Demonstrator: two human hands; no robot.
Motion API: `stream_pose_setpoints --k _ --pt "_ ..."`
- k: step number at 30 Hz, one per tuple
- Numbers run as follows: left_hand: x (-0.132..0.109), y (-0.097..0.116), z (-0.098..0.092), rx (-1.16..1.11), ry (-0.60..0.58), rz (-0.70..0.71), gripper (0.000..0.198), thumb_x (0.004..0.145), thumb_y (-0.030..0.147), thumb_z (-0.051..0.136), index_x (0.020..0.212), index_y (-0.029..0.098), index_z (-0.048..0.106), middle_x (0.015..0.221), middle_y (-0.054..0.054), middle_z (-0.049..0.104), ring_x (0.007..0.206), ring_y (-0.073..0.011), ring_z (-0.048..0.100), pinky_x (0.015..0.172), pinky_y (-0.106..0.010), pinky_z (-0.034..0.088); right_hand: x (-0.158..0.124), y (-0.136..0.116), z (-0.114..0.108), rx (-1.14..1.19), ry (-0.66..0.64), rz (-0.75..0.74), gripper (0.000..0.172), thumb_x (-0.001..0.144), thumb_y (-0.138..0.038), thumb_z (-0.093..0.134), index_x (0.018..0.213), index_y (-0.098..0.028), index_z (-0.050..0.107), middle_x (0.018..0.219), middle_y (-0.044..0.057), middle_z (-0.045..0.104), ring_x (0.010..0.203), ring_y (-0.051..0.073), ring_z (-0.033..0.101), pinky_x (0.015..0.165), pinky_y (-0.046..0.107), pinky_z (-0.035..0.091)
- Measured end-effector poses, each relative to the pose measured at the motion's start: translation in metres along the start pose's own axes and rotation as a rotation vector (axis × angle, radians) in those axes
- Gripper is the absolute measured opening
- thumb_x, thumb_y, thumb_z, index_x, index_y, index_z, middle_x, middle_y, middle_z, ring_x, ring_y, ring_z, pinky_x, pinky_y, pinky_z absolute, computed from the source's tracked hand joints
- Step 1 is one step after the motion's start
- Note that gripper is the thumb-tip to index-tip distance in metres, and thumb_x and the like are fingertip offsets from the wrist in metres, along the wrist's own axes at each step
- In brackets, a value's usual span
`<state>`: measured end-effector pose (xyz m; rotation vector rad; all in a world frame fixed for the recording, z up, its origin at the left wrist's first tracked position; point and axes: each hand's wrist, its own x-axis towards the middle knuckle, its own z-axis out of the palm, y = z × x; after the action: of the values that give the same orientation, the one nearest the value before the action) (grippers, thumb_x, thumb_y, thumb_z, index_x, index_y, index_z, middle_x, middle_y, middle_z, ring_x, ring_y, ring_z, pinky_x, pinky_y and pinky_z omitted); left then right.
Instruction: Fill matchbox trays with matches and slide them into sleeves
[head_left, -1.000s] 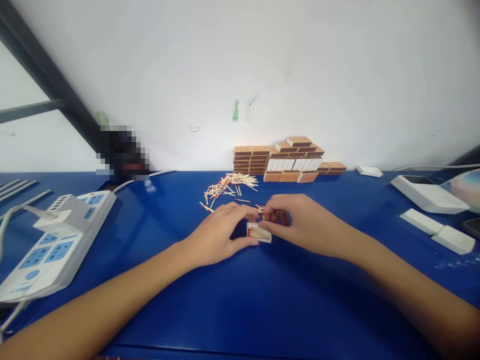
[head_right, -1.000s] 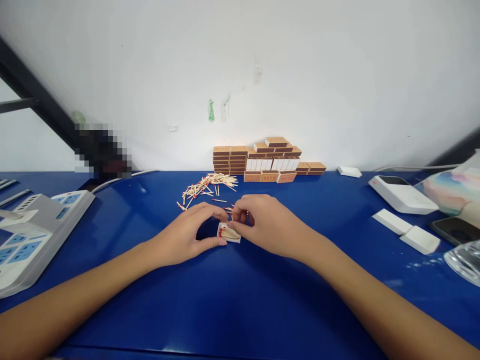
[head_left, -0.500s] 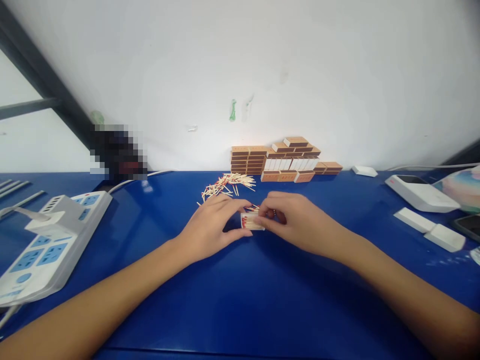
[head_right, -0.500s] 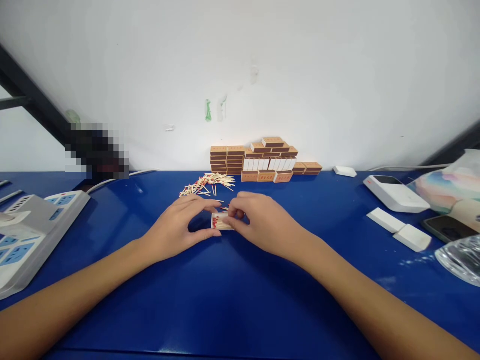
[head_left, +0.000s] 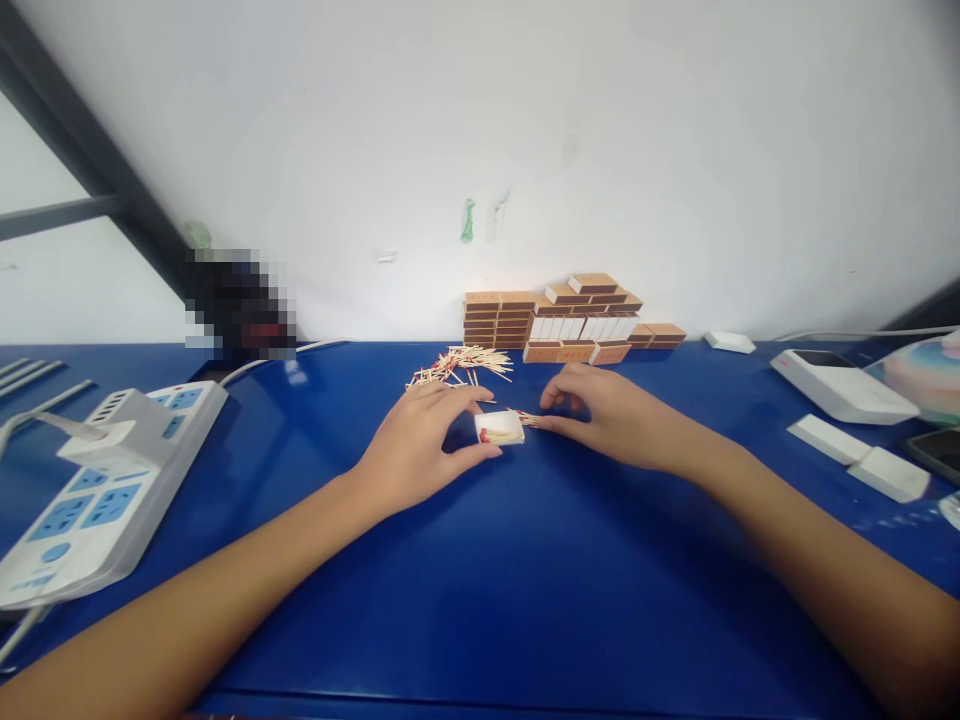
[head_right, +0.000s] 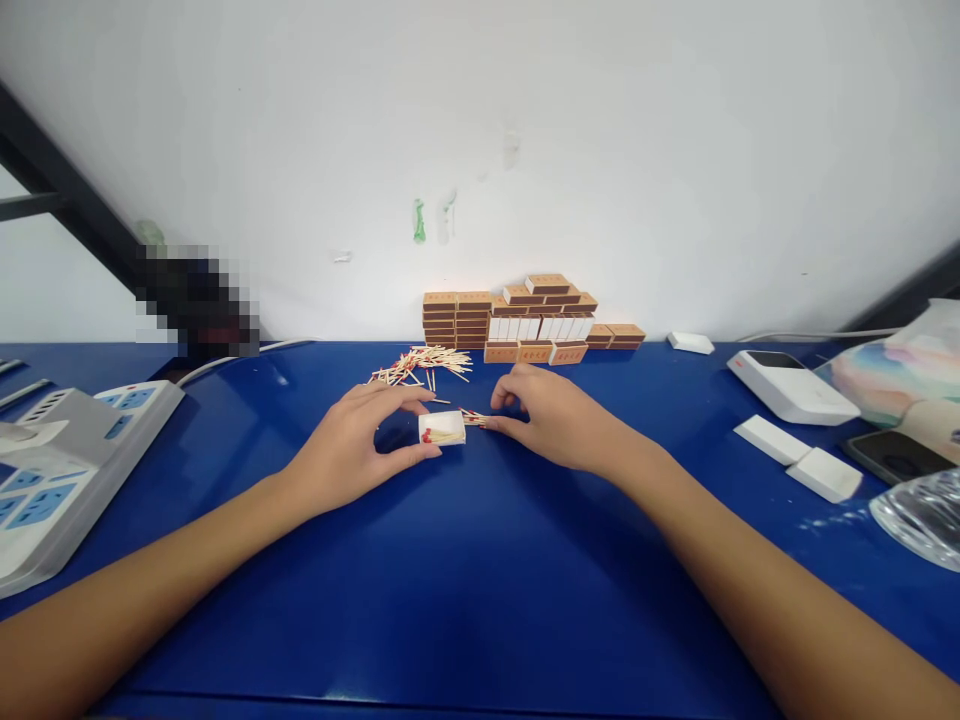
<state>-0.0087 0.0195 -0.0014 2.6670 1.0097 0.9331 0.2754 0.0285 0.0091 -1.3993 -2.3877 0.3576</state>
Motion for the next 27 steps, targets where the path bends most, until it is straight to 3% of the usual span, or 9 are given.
stream_pose_setpoints --k 4,8,18,27 --pt "0.0 0.0 0.0 -0.042 -0.07 -0.056 0.046 0.089 0.043 0.079 0.128 0.024 0.062 0.114 -0.002 0.075 0.114 -0.0254 0.067 0.104 -0.045 0.049 -0.001 -0.001 -0.001 0.027 -0.098 0.042 0.02 0.093 -0.041 0.066 0.094 -0.022 0.068 0.094 0.007 0.067 0.082 0.021 0.062 0.072 0.034 0.047" --pt "-0.003 0.004 0.003 -0.043 -0.156 -0.027 0.05 0.09 0.045 0.078 0.133 0.025 0.06 0.115 -0.004 0.075 0.114 -0.0268 0.067 0.103 -0.047 0.049 -0.001 -0.003 0.002 0.06 -0.117 0.056 0.019 0.096 -0.034 0.057 0.087 -0.021 0.066 0.092 0.007 0.066 0.077 0.02 0.061 0.07 0.034 0.046" --pt "-0.001 0.003 -0.001 -0.054 -0.161 -0.079 0.052 0.092 0.045 0.075 0.138 0.027 0.057 0.111 -0.003 0.074 0.112 -0.0264 0.065 0.104 -0.047 0.049 -0.006 -0.01 -0.003 0.057 -0.098 0.051 0.026 0.103 -0.039 0.05 0.089 -0.021 0.062 0.093 0.009 0.066 0.082 0.022 0.061 0.074 0.036 0.047" --pt "-0.003 0.008 0.002 -0.063 -0.145 -0.08 0.063 0.09 0.043 0.077 0.144 0.027 0.048 0.114 -0.004 0.074 0.115 -0.0286 0.065 0.102 -0.049 0.051 -0.011 -0.047 0.012 0.288 -0.067 -0.052 0.022 0.106 -0.039 0.047 0.099 -0.022 0.06 0.102 0.006 0.064 0.086 0.019 0.059 0.076 0.033 0.046"
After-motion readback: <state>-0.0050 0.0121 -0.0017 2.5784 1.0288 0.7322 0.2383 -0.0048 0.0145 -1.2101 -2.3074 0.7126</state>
